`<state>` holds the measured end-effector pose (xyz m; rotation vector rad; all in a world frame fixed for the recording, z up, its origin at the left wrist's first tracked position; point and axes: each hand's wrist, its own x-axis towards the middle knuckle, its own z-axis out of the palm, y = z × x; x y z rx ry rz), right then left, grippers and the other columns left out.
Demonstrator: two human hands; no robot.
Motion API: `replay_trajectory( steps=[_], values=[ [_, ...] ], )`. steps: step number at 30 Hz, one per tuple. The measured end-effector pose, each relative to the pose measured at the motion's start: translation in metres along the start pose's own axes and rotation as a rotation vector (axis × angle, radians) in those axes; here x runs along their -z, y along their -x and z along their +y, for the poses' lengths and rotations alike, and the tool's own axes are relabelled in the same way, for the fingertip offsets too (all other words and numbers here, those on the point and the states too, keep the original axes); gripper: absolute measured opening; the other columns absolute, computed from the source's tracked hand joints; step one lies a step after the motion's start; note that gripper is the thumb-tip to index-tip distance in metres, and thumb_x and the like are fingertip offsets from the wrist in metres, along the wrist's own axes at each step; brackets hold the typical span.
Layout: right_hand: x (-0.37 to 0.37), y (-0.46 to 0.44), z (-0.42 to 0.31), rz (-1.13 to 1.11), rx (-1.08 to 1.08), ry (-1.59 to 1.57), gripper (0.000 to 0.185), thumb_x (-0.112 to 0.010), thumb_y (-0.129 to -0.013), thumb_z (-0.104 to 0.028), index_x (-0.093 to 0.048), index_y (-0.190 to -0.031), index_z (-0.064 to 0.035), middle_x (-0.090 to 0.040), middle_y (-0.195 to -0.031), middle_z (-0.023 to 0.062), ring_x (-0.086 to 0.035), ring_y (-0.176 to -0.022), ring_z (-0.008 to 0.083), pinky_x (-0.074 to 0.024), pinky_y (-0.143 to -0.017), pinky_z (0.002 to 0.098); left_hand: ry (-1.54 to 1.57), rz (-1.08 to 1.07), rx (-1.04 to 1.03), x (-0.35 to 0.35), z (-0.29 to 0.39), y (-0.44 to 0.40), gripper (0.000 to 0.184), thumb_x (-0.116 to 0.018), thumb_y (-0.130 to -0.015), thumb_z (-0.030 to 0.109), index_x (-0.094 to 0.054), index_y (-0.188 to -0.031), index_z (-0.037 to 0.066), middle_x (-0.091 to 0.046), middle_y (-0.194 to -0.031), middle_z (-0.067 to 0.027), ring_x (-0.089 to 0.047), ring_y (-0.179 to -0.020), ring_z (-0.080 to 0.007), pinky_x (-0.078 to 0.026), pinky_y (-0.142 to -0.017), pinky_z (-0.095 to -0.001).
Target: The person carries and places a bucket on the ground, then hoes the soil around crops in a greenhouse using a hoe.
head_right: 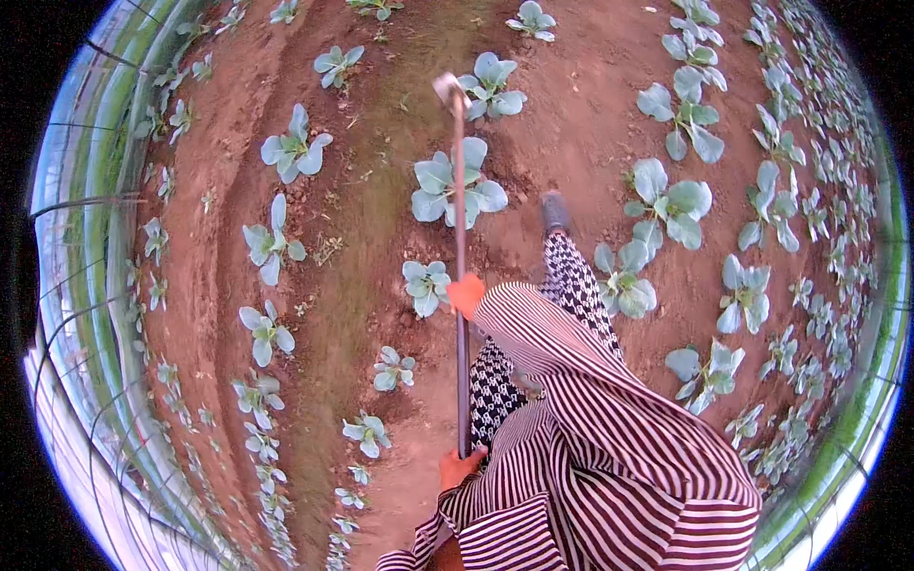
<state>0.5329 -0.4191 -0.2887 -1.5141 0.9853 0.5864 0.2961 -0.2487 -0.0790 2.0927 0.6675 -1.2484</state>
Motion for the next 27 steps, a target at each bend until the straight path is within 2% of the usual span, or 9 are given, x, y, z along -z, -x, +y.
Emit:
replay_trajectory(
  steps=[3,6,9,15,17,23,24,26,27],
  values=[
    [0.007,0.002,0.052,0.056,0.086,0.262,0.024,-0.061,-0.067,-0.018,-0.053,-0.058,0.0032,-0.057,-0.055,0.0147,-0.057,-0.045,0.0241,-0.0465,-0.045,0.0372,-0.139,-0.154,0.135,0.005,0.026,0.020,0.045,-0.068,-0.069,0.043,-0.062,-0.078,-0.001,-0.060,-0.066,-0.0189,-0.062,-0.064,-0.0289,-0.045,-0.056,-0.0389],
    [-0.022,0.015,0.128,-0.045,-0.120,-0.088,0.016,-0.064,-0.070,-0.010,-0.052,-0.066,0.0000,-0.053,-0.053,0.0101,-0.053,-0.040,0.0197,-0.0423,-0.034,0.0342,-0.155,-0.013,0.195,-0.014,0.014,0.048,0.044,-0.068,-0.069,0.042,-0.062,-0.078,0.000,-0.060,-0.064,-0.0172,-0.061,-0.063,-0.0266,-0.045,-0.056,-0.0387],
    [0.036,0.064,0.009,-0.239,-0.255,-0.590,0.012,-0.060,-0.073,-0.004,-0.048,-0.073,-0.0007,-0.051,-0.052,0.0082,-0.051,-0.038,0.0176,-0.0398,-0.030,0.0315,-0.184,0.125,0.250,-0.025,0.046,0.044,0.043,-0.068,-0.069,0.041,-0.062,-0.078,0.000,-0.059,-0.063,-0.0154,-0.060,-0.062,-0.0244,-0.045,-0.056,-0.0385],
    [0.113,-0.055,-0.159,-0.160,0.167,-0.347,0.014,-0.056,-0.073,-0.004,-0.045,-0.079,0.0016,-0.050,-0.052,0.0074,-0.050,-0.037,0.0167,-0.0395,-0.031,0.0327,-0.123,0.215,0.072,-0.042,0.188,-0.022,0.043,-0.067,-0.070,0.042,-0.060,-0.075,0.000,-0.057,-0.061,-0.0146,-0.057,-0.058,-0.0243,-0.043,-0.055,-0.0391],
    [0.147,-0.105,-0.204,-0.040,0.278,-0.229,0.021,-0.057,-0.069,-0.015,-0.048,-0.072,0.0038,-0.055,-0.056,0.0148,-0.057,-0.049,0.0249,-0.0452,-0.044,0.0375,-0.027,0.188,-0.014,-0.052,0.250,-0.060,0.045,-0.066,-0.071,0.043,-0.057,-0.069,-0.001,-0.056,-0.060,-0.0159,-0.055,-0.054,-0.0268,-0.041,-0.052,-0.0400],
    [0.241,-0.212,-0.218,0.105,0.130,0.176,0.028,-0.059,-0.067,-0.022,-0.057,-0.069,0.0059,-0.061,-0.071,0.0225,-0.061,-0.069,0.0372,-0.0484,-0.064,0.0421,0.215,-0.128,0.137,-0.085,0.357,-0.108,0.043,-0.067,-0.071,0.040,-0.052,-0.064,0.000,-0.051,-0.052,-0.0119,-0.054,-0.052,-0.0219,-0.041,-0.051,-0.0377],
    [0.230,-0.252,-0.167,0.192,0.045,0.291,0.031,-0.056,-0.070,-0.024,-0.059,-0.064,0.0058,-0.060,-0.063,0.0226,-0.062,-0.059,0.0301,-0.0483,-0.053,0.0381,0.230,-0.205,0.186,-0.084,0.367,-0.102,0.042,-0.067,-0.071,0.039,-0.052,-0.064,0.000,-0.050,-0.051,-0.0111,-0.053,-0.052,-0.0214,-0.041,-0.051,-0.0372],
    [0.249,-0.211,-0.130,-0.022,0.311,0.317,0.028,-0.055,-0.072,-0.022,-0.058,-0.063,0.0045,-0.059,-0.058,0.0199,-0.059,-0.051,0.0286,-0.0474,-0.049,0.0381,-0.001,-0.132,0.105,-0.079,0.358,-0.076,0.041,-0.067,-0.072,0.039,-0.053,-0.067,0.001,-0.050,-0.052,-0.0100,-0.054,-0.051,-0.0217,-0.042,-0.051,-0.0365],
    [0.234,-0.194,-0.124,0.167,0.070,0.109,0.025,-0.055,-0.073,-0.019,-0.057,-0.060,0.0026,-0.057,-0.054,0.0176,-0.057,-0.046,0.0268,-0.0464,-0.045,0.0378,-0.103,-0.074,0.024,-0.075,0.349,-0.062,0.040,-0.066,-0.072,0.039,-0.055,-0.069,0.001,-0.052,-0.053,-0.0108,-0.055,-0.051,-0.0231,-0.043,-0.051,-0.0368]
  ],
)
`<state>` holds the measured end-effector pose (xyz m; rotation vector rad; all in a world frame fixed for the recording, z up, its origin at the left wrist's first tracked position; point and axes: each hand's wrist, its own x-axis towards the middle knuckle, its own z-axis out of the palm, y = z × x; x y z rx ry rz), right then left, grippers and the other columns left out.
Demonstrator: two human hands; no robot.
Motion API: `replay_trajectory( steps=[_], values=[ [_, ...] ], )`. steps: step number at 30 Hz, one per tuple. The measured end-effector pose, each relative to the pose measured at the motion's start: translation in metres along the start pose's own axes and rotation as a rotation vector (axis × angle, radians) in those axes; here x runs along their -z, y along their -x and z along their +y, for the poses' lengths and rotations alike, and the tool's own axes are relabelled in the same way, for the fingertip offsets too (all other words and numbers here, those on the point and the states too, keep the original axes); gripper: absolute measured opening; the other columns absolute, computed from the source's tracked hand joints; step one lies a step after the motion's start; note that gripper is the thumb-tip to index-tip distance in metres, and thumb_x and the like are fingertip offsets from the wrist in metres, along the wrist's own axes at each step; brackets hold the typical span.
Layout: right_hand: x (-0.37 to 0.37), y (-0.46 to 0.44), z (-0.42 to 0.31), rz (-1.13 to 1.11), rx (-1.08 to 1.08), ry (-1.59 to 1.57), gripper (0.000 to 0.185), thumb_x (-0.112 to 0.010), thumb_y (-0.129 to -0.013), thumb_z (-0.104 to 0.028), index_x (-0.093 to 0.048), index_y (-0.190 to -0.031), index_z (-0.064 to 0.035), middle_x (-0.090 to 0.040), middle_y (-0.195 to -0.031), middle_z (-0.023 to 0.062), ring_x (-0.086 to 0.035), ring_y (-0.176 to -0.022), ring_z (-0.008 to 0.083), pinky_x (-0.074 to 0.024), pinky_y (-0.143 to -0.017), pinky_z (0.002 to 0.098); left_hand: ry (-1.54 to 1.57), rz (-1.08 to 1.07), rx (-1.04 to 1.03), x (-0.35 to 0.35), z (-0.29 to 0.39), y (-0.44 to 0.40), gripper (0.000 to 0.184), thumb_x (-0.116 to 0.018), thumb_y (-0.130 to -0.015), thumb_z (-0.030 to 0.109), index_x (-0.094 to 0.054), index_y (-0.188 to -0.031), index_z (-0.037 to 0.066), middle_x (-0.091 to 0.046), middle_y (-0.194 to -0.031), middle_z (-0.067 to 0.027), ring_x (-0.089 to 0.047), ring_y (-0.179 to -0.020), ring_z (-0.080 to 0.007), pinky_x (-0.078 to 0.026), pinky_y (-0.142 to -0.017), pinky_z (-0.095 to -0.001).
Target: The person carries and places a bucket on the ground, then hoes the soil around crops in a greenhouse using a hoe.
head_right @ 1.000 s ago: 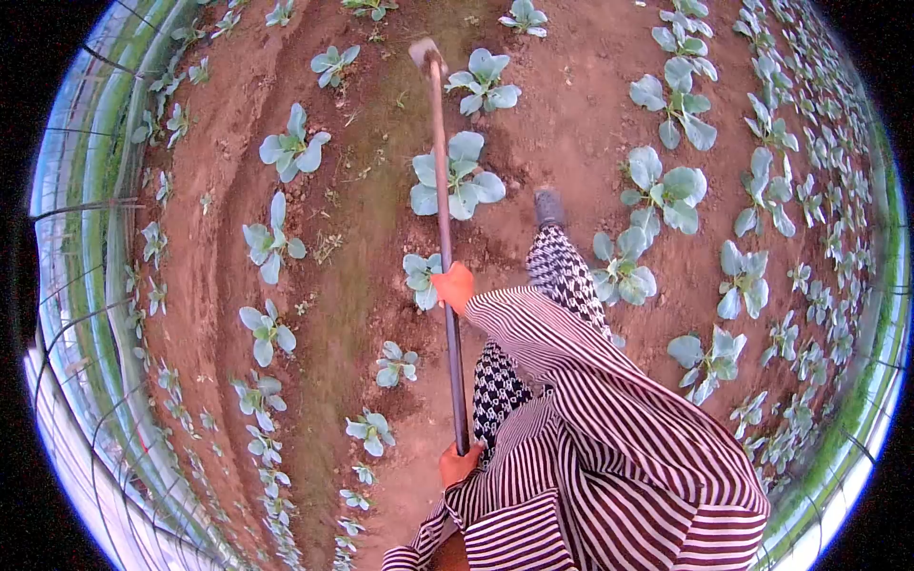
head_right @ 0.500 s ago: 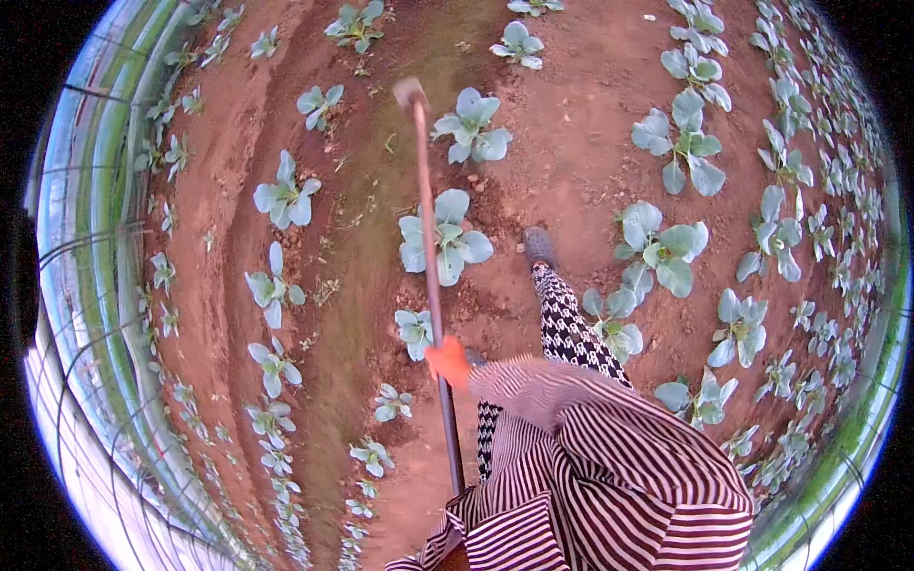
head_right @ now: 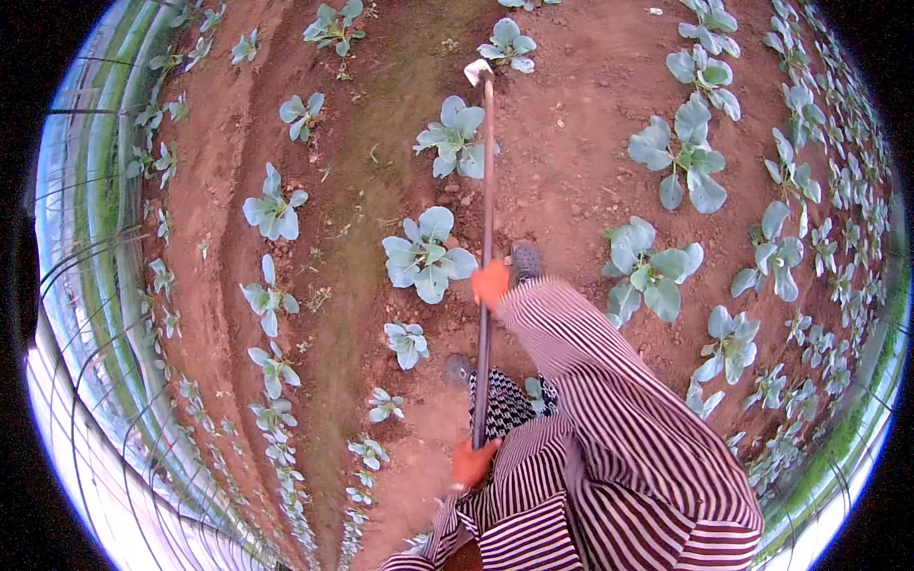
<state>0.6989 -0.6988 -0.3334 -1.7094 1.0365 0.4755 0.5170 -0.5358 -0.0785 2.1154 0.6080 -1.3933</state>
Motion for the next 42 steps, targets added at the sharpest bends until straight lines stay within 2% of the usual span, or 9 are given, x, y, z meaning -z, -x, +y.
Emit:
replay_trajectory(
  steps=[8,20,23,24,26,27,31,39,42],
  values=[
    [0.002,0.091,-0.020,-0.245,-0.369,-0.725,0.017,-0.057,-0.073,-0.006,-0.043,-0.065,-0.0012,-0.050,-0.052,0.0084,-0.051,-0.038,0.0193,-0.0396,-0.031,0.0342,-0.107,0.197,0.111,-0.003,-0.067,0.062,0.045,-0.064,-0.070,0.046,-0.062,-0.081,0.003,-0.060,-0.068,-0.0212,-0.061,-0.065,-0.0358,-0.047,-0.057,-0.0427],
    [-0.006,-0.018,0.029,-0.272,0.167,-0.449,0.026,-0.061,-0.072,-0.011,-0.046,-0.052,-0.0018,-0.049,-0.048,0.0081,-0.048,-0.036,0.0189,-0.0363,-0.032,0.0326,-0.022,0.072,-0.059,0.008,-0.003,0.005,0.043,-0.062,-0.073,0.044,-0.060,-0.081,0.001,-0.060,-0.071,-0.0205,-0.059,-0.069,-0.0365,-0.045,-0.060,-0.0423],
    [-0.016,0.066,0.014,-0.264,-0.145,-0.670,0.022,-0.060,-0.073,-0.011,-0.049,-0.057,-0.0019,-0.051,-0.050,0.0071,-0.050,-0.037,0.0180,-0.0372,-0.032,0.0314,-0.093,0.129,-0.085,0.015,-0.069,0.038,0.045,-0.061,-0.074,0.047,-0.062,-0.086,0.003,-0.061,-0.071,-0.0198,-0.060,-0.067,-0.0361,-0.045,-0.058,-0.0428],
    [-0.037,0.070,0.055,-0.390,0.341,-0.582,0.018,-0.060,-0.073,-0.009,-0.050,-0.060,-0.0021,-0.051,-0.051,0.0070,-0.050,-0.038,0.0176,-0.0375,-0.031,0.0312,-0.134,0.042,-0.004,0.018,-0.098,0.044,0.045,-0.063,-0.073,0.046,-0.063,-0.090,0.005,-0.062,-0.074,-0.0190,-0.062,-0.070,-0.0332,-0.047,-0.059,-0.0409],
    [-0.053,0.081,0.074,-0.473,0.268,-0.738,0.013,-0.059,-0.072,-0.007,-0.051,-0.064,-0.0024,-0.050,-0.053,0.0067,-0.049,-0.038,0.0165,-0.0373,-0.031,0.0308,0.181,0.130,-0.014,0.009,-0.136,0.049,0.045,-0.066,-0.071,0.044,-0.064,-0.094,0.006,-0.063,-0.075,-0.0173,-0.063,-0.069,-0.0282,-0.047,-0.059,-0.0389],
    [-0.050,0.102,0.043,-0.427,-0.321,-0.978,0.011,-0.059,-0.072,-0.006,-0.051,-0.065,-0.0025,-0.050,-0.053,0.0065,-0.048,-0.038,0.0159,-0.0369,-0.030,0.0308,0.225,0.139,-0.024,0.008,-0.143,0.049,0.044,-0.067,-0.070,0.044,-0.064,-0.095,0.007,-0.063,-0.075,-0.0168,-0.063,-0.068,-0.0269,-0.047,-0.059,-0.0386],
    [-0.026,0.085,-0.042,-0.247,-0.286,-0.847,0.010,-0.056,-0.072,-0.003,-0.046,-0.069,-0.0022,-0.047,-0.052,0.0059,-0.045,-0.036,0.0156,-0.0354,-0.029,0.0314,-0.260,0.206,-0.002,0.018,-0.111,0.022,0.044,-0.068,-0.068,0.046,-0.060,-0.076,0.003,-0.058,-0.062,-0.0158,-0.058,-0.058,-0.0299,-0.044,-0.055,-0.0407],
    [0.101,-0.056,-0.208,-0.111,0.146,-0.651,0.015,-0.056,-0.072,-0.007,-0.043,-0.072,-0.0016,-0.047,-0.047,0.0068,-0.046,-0.034,0.0159,-0.0363,-0.032,0.0333,0.021,0.313,-0.232,0.017,0.108,-0.070,0.044,-0.066,-0.071,0.044,-0.060,-0.075,0.001,-0.058,-0.061,-0.0167,-0.059,-0.058,-0.0292,-0.044,-0.054,-0.0389],
    [0.136,-0.163,-0.219,0.050,0.275,-0.305,0.023,-0.060,-0.070,-0.018,-0.052,-0.070,0.0027,-0.057,-0.058,0.0171,-0.058,-0.051,0.0255,-0.0473,-0.049,0.0378,0.101,0.234,-0.255,-0.003,0.196,-0.106,0.044,-0.067,-0.070,0.043,-0.060,-0.076,0.000,-0.059,-0.063,-0.0175,-0.060,-0.061,-0.0300,-0.045,-0.057,-0.0384]
  ],
)
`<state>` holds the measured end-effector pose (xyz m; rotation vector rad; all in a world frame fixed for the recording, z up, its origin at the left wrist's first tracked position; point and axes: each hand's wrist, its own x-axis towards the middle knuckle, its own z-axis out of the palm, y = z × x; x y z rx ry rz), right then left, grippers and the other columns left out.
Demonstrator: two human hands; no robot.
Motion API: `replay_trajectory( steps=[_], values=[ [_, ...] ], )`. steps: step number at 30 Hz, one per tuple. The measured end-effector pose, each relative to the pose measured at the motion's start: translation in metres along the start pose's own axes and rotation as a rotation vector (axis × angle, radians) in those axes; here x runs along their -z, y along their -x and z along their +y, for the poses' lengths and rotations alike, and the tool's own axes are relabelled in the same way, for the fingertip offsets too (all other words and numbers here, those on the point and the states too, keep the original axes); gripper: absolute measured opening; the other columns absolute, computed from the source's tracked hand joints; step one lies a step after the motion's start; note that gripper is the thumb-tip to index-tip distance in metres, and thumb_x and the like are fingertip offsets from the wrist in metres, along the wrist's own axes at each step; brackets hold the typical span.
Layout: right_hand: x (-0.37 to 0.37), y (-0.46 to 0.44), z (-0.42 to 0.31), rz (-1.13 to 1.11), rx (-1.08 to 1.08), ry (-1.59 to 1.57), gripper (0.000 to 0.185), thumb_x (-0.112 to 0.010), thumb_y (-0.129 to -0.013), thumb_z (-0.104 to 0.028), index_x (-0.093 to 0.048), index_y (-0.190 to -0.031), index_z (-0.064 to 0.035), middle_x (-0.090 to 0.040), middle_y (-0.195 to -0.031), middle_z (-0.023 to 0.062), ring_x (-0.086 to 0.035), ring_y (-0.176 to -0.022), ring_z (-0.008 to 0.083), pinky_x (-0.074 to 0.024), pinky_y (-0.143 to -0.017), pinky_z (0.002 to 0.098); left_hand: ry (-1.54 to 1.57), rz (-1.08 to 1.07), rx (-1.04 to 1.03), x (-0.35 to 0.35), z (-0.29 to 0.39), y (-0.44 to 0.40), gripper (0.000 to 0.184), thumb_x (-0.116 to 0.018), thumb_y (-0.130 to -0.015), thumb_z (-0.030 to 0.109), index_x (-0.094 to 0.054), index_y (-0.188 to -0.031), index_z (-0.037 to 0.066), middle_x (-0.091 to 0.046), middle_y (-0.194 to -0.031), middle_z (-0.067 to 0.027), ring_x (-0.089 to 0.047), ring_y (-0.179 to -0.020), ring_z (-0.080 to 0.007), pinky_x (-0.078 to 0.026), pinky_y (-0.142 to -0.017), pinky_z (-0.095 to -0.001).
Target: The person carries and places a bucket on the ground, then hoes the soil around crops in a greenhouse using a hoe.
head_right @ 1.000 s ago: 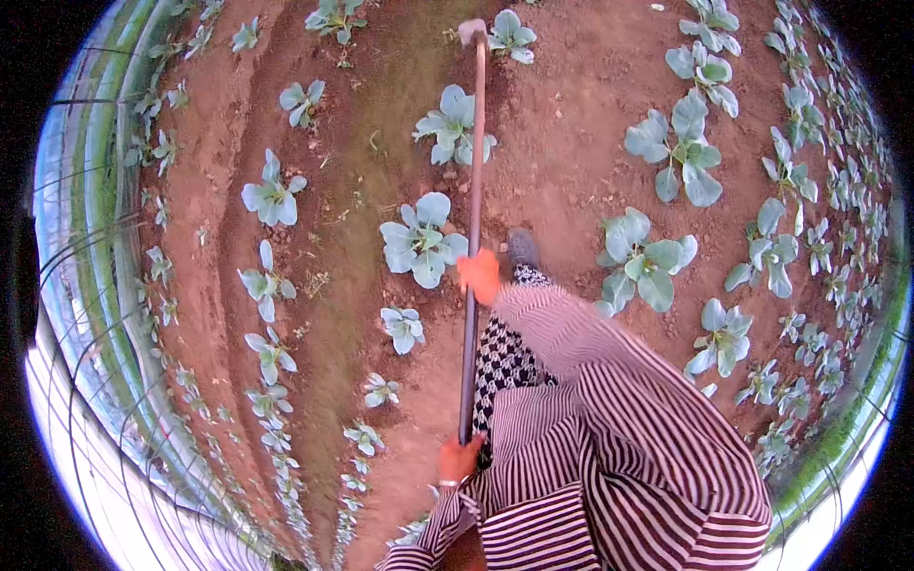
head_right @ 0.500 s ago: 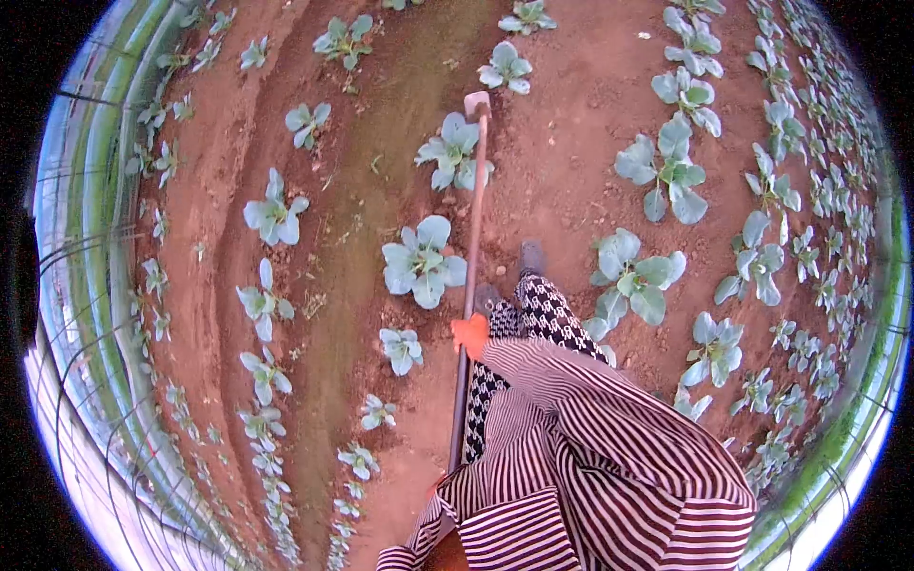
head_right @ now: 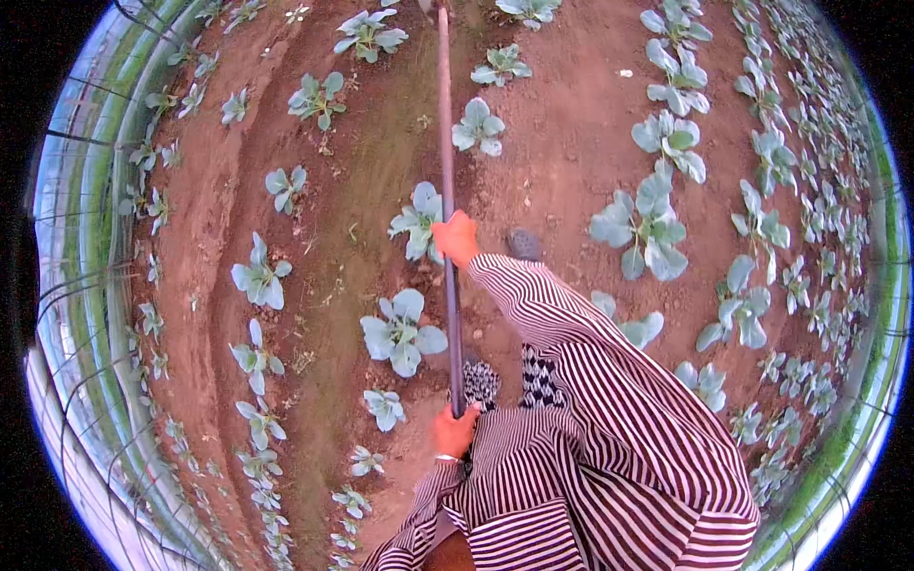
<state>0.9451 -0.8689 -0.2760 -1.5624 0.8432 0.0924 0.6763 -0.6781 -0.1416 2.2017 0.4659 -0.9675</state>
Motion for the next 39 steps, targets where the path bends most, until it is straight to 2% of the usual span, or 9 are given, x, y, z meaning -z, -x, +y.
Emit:
replay_trajectory(
  steps=[3,6,9,14,18,20,24,34,39],
  values=[
    [0.049,-0.046,-0.017,-0.063,-0.116,0.233,0.026,-0.053,-0.072,-0.020,-0.050,-0.057,0.0016,-0.054,-0.050,0.0139,-0.053,-0.039,0.0272,-0.0443,-0.042,0.0362,-0.053,-0.010,0.040,-0.036,0.075,-0.013,0.049,-0.065,-0.070,0.048,-0.060,-0.076,0.000,-0.059,-0.064,-0.0194,-0.060,-0.062,-0.0315,-0.045,-0.058,-0.0398],
    [0.066,-0.067,0.108,-0.105,-0.034,0.558,0.032,-0.052,-0.073,-0.024,-0.051,-0.054,0.0013,-0.054,-0.050,0.0149,-0.055,-0.043,0.0278,-0.0456,-0.047,0.0372,-0.079,-0.227,0.227,-0.043,0.101,0.008,0.052,-0.064,-0.070,0.050,-0.060,-0.074,-0.001,-0.059,-0.064,-0.0195,-0.060,-0.061,-0.0315,-0.045,-0.058,-0.0399],
    [0.074,-0.011,0.068,-0.158,-0.276,0.237,0.024,-0.058,-0.076,-0.018,-0.049,-0.063,0.0002,-0.053,-0.054,0.0124,-0.052,-0.041,0.0214,-0.0439,-0.041,0.0373,-0.170,-0.243,0.403,-0.003,0.144,0.038,0.049,-0.065,-0.071,0.048,-0.060,-0.074,-0.001,-0.059,-0.062,-0.0170,-0.060,-0.059,-0.0263,-0.045,-0.055,-0.0373],
    [0.068,0.040,0.012,-0.149,-0.589,-0.169,0.023,-0.060,-0.075,-0.011,-0.040,-0.076,0.0021,-0.048,-0.055,0.0096,-0.050,-0.041,0.0178,-0.0393,-0.031,0.0336,-0.105,-0.108,0.295,0.007,0.084,0.084,0.040,-0.068,-0.070,0.042,-0.063,-0.078,0.003,-0.057,-0.055,-0.0132,-0.059,-0.052,-0.0212,-0.045,-0.051,-0.0357],
    [0.072,0.005,0.003,-0.220,-0.422,-0.209,0.020,-0.059,-0.072,-0.011,-0.044,-0.073,0.0033,-0.052,-0.053,0.0115,-0.052,-0.041,0.0195,-0.0410,-0.034,0.0338,-0.172,-0.159,0.287,-0.001,0.136,0.056,0.041,-0.064,-0.073,0.041,-0.062,-0.082,0.001,-0.059,-0.065,-0.0195,-0.061,-0.063,-0.0288,-0.045,-0.057,-0.0390],
    [0.058,-0.038,0.035,-0.052,-0.100,0.173,0.019,-0.057,-0.072,-0.013,-0.050,-0.070,0.0046,-0.055,-0.053,0.0137,-0.053,-0.041,0.0201,-0.0431,-0.038,0.0341,-0.024,-0.124,0.286,-0.027,0.126,0.032,0.043,-0.064,-0.073,0.041,-0.059,-0.079,-0.002,-0.059,-0.067,-0.0223,-0.061,-0.066,-0.0346,-0.045,-0.058,-0.0415],
    [0.081,-0.105,-0.002,-0.235,-0.261,0.291,0.027,-0.055,-0.073,-0.021,-0.055,-0.069,0.0054,-0.056,-0.051,0.0127,-0.055,-0.041,0.0210,-0.0446,-0.043,0.0354,-0.049,-0.158,0.228,-0.048,0.159,-0.015,0.045,-0.063,-0.074,0.043,-0.059,-0.081,-0.001,-0.059,-0.072,-0.0234,-0.060,-0.069,-0.0362,-0.045,-0.062,-0.0408],
    [0.054,0.031,0.102,-0.051,-0.410,0.050,0.015,-0.057,-0.072,-0.008,-0.049,-0.064,0.0021,-0.046,-0.046,0.0074,-0.048,-0.035,0.0196,-0.0378,-0.030,0.0350,-0.181,-0.177,0.175,-0.007,0.048,0.076,0.044,-0.064,-0.072,0.046,-0.064,-0.087,0.006,-0.059,-0.063,-0.0182,-0.060,-0.059,-0.0308,-0.045,-0.053,-0.0396],
    [0.049,0.038,0.028,-0.159,-0.541,-0.189,0.022,-0.060,-0.073,-0.008,-0.039,-0.075,-0.0024,-0.047,-0.053,0.0076,-0.046,-0.037,0.0172,-0.0381,-0.030,0.0331,-0.155,-0.100,0.237,0.001,0.058,0.073,0.038,-0.067,-0.071,0.040,-0.064,-0.086,0.006,-0.059,-0.064,-0.0184,-0.062,-0.062,-0.0293,-0.045,-0.054,-0.0385]
  ],
)
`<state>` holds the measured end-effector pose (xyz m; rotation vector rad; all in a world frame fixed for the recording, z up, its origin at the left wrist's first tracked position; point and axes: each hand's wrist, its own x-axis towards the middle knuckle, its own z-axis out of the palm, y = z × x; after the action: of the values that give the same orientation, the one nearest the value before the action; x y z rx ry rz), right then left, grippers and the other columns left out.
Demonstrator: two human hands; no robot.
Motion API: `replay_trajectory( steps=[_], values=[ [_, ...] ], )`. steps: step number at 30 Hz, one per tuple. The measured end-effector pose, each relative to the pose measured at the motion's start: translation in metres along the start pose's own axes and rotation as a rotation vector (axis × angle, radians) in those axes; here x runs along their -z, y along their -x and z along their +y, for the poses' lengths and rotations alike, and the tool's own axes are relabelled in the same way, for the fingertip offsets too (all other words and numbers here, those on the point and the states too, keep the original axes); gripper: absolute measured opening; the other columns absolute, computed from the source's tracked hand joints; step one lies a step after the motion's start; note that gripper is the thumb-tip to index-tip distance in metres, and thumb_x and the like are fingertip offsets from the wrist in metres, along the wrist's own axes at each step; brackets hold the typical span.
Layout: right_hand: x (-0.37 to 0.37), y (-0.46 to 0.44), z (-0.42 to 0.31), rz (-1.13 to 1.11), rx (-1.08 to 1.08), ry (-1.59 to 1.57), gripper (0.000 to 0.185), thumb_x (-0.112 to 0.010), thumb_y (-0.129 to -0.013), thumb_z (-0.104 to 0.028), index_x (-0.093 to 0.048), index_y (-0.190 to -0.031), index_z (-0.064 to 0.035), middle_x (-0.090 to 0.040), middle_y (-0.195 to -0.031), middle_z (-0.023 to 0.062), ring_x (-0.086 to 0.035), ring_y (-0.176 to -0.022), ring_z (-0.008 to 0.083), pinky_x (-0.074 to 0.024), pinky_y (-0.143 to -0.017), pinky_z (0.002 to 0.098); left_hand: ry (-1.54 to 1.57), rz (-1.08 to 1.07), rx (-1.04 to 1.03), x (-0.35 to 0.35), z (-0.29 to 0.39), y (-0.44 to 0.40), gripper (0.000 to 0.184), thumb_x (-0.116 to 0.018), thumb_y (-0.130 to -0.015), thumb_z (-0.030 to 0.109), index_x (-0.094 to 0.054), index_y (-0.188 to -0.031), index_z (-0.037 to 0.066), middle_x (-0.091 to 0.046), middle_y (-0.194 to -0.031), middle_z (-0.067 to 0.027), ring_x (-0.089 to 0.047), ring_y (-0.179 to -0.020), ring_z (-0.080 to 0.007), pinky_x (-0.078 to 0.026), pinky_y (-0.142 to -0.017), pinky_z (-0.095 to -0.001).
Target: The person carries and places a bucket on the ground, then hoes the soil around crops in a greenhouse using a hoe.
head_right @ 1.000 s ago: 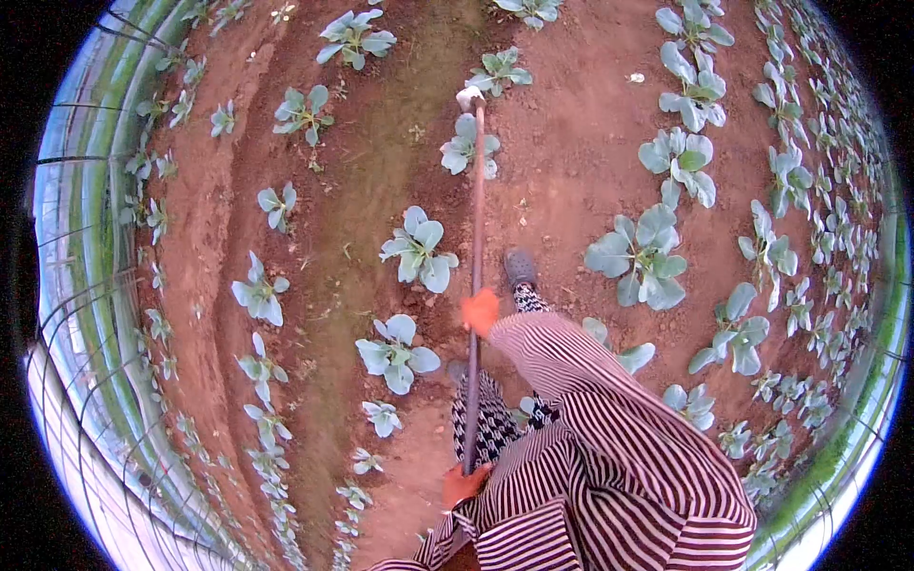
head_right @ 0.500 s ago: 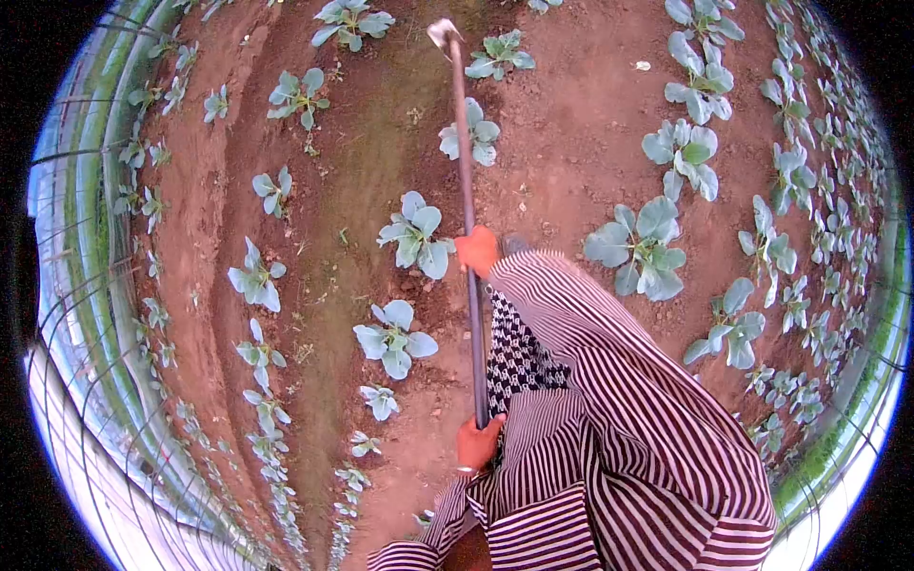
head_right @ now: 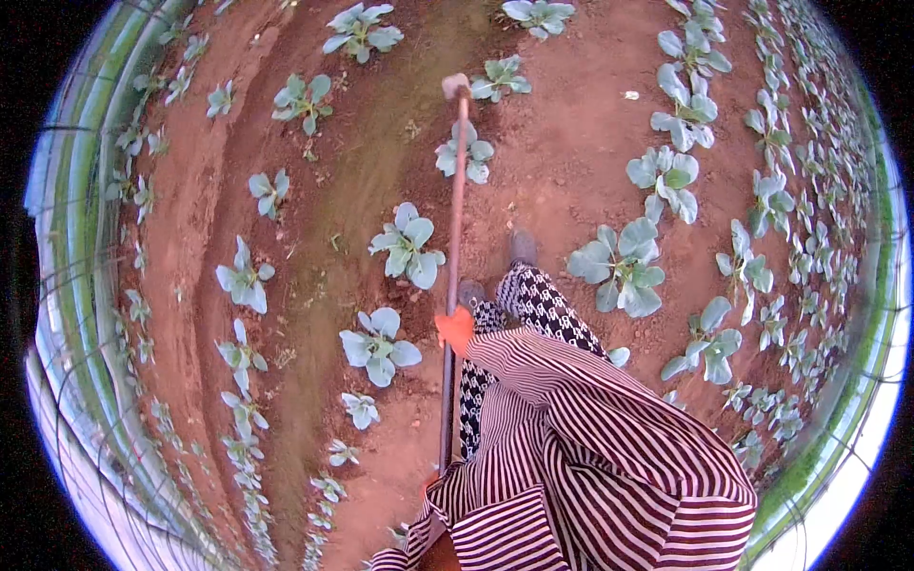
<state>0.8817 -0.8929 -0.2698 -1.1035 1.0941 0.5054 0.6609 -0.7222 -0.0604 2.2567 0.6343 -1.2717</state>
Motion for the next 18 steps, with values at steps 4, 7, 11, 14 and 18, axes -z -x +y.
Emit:
replay_trajectory(
  steps=[4,7,11,14,18],
  values=[
    [-0.010,-0.037,-0.078,-0.058,0.148,-0.106,0.021,-0.058,-0.073,-0.007,-0.038,-0.078,-0.0033,-0.046,-0.053,0.0059,-0.044,-0.036,0.0160,-0.0379,-0.029,0.0318,0.043,0.126,-0.058,0.012,0.074,-0.040,0.036,-0.068,-0.070,0.037,-0.062,-0.078,0.002,-0.059,-0.063,-0.0186,-0.060,-0.059,-0.0313,-0.045,-0.054,-0.0393],
    [0.000,-0.088,-0.140,-0.055,0.335,-0.072,0.018,-0.057,-0.073,-0.008,-0.040,-0.078,-0.0023,-0.048,-0.055,0.0074,-0.047,-0.037,0.0162,-0.0383,-0.030,0.0319,0.069,0.160,-0.095,0.002,0.137,-0.083,0.038,-0.068,-0.071,0.037,-0.061,-0.077,0.001,-0.059,-0.064,-0.0184,-0.060,-0.060,-0.0312,-0.045,-0.055,-0.0394],
    [0.044,-0.099,-0.286,0.088,0.466,0.266,0.021,-0.058,-0.071,-0.015,-0.049,-0.078,0.0029,-0.056,-0.060,0.0154,-0.056,-0.046,0.0229,-0.0446,-0.040,0.0356,0.151,0.126,-0.219,-0.018,0.233,-0.140,0.037,-0.067,-0.072,0.036,-0.060,-0.074,-0.001,-0.059,-0.061,-0.0170,-0.059,-0.058,-0.0273,-0.044,-0.055,-0.0379],
    [0.089,-0.151,-0.349,0.239,0.502,0.454,0.021,-0.057,-0.071,-0.015,-0.053,-0.075,0.0052,-0.056,-0.057,0.0164,-0.062,-0.056,0.0264,-0.0475,-0.049,0.0386,0.265,0.032,-0.213,-0.033,0.329,-0.161,0.038,-0.066,-0.073,0.036,-0.058,-0.069,-0.001,-0.057,-0.056,-0.0140,-0.056,-0.053,-0.0213,-0.043,-0.052,-0.0365],
    [0.172,-0.235,-0.333,0.228,0.375,0.874,0.027,-0.057,-0.070,-0.022,-0.060,-0.066,0.0039,-0.060,-0.062,0.0204,-0.062,-0.062,0.0292,-0.0486,-0.058,0.0377,0.246,-0.285,0.094,-0.061,0.396,-0.157,0.044,-0.065,-0.073,0.042,-0.058,-0.075,-0.002,-0.058,-0.059,-0.0156,-0.057,-0.056,-0.0231,-0.045,-0.055,-0.0368]
  ],
)
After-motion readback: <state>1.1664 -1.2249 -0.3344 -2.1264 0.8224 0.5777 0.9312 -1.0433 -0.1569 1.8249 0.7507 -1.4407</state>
